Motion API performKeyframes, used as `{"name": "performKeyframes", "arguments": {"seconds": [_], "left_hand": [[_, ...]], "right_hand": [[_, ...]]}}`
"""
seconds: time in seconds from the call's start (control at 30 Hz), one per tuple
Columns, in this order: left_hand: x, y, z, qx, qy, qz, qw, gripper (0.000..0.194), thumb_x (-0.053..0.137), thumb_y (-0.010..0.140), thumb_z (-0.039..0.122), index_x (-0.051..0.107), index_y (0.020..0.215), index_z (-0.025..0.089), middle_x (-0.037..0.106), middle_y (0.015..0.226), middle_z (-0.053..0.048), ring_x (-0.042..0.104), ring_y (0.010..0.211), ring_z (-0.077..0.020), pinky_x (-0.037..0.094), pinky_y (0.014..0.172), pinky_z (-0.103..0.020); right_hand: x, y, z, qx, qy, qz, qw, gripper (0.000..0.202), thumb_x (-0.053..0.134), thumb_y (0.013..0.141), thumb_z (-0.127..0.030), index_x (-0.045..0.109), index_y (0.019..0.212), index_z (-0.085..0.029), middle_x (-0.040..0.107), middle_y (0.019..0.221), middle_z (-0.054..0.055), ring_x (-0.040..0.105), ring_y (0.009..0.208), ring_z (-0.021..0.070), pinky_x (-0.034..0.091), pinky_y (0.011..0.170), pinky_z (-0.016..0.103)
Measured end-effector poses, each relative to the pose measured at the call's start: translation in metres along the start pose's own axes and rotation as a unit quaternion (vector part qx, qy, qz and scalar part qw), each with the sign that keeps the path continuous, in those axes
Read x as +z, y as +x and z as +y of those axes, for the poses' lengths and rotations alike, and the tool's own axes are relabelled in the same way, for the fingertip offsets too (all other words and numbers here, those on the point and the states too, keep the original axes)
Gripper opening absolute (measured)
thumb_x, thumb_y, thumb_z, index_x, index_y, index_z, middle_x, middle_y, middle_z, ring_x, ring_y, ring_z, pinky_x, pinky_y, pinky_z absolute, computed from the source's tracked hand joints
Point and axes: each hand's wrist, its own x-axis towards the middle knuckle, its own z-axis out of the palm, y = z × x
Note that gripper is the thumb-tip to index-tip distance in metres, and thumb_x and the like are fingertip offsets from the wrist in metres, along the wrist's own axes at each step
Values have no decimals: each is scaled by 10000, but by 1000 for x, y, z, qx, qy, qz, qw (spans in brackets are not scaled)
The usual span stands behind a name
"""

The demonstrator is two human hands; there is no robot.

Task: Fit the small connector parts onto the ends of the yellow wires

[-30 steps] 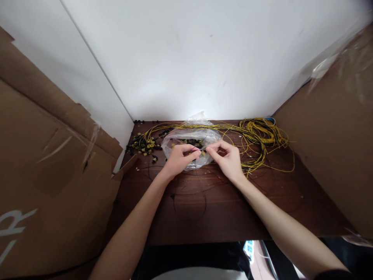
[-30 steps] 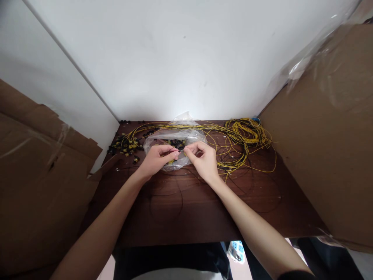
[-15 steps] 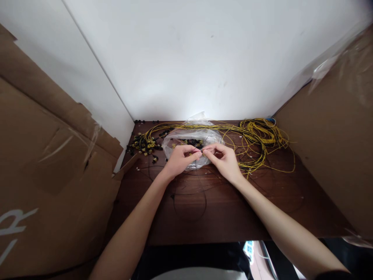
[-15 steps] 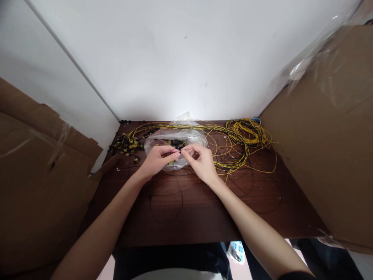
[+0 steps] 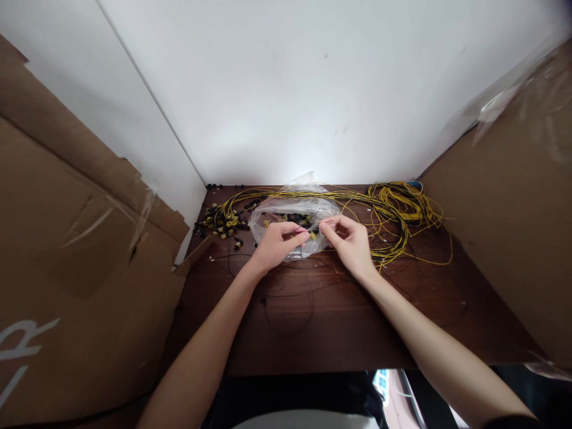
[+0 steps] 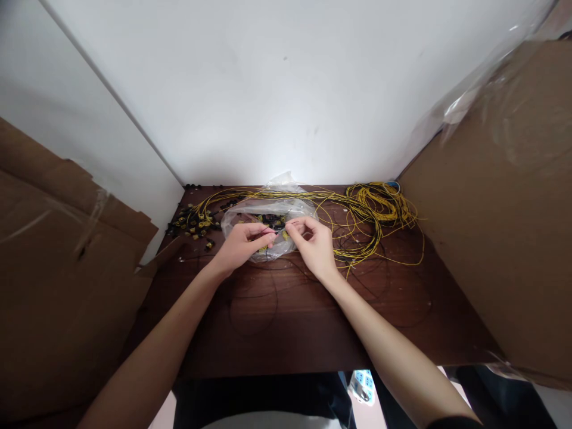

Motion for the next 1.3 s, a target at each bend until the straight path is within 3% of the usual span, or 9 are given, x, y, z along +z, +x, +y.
{"name": "performKeyframes", "arguments": {"seconds": [0.33,0.5,0.67,0.83,1.3], "left_hand": [[1,1,-7,-3,-24,-10,1000,229,568,781,289,645,694,93,615,615,-25,530,596,-110,394,593,-212],[4,2,-12,0,-46,-10,999,200,565,791,277,642,790,93,599,555,-8,538,538,-106,410,568,-210],[10,3,-21,29,-40,14,999,197,554,805,296,627,794,114,594,545,2,542,507,-105,430,553,-213],[14,3,-28,37,-27,48,998,198,558,802,305,635,825,124,596,551,2,543,496,-106,423,527,-208],[12,3,-33,1,7,66,998,259,557,799,345,650,894,122,638,566,-23,552,495,-123,419,525,-223]], "right_hand": [[4,0,8,-9,23,-87,996,232,632,764,-384,664,794,-156,653,812,49,568,630,134,483,566,260],[13,-1,13,14,98,-55,994,225,656,740,-384,646,770,-161,637,758,39,595,660,155,510,556,268],[21,1,15,26,138,-26,990,222,676,718,-374,622,742,-160,608,702,10,543,554,105,480,515,235],[21,4,18,32,147,-28,988,224,682,711,-373,619,733,-159,605,688,5,538,535,91,472,500,216],[23,8,21,83,218,-27,972,251,712,679,-385,610,722,-160,633,698,13,637,594,128,542,537,237]]}}
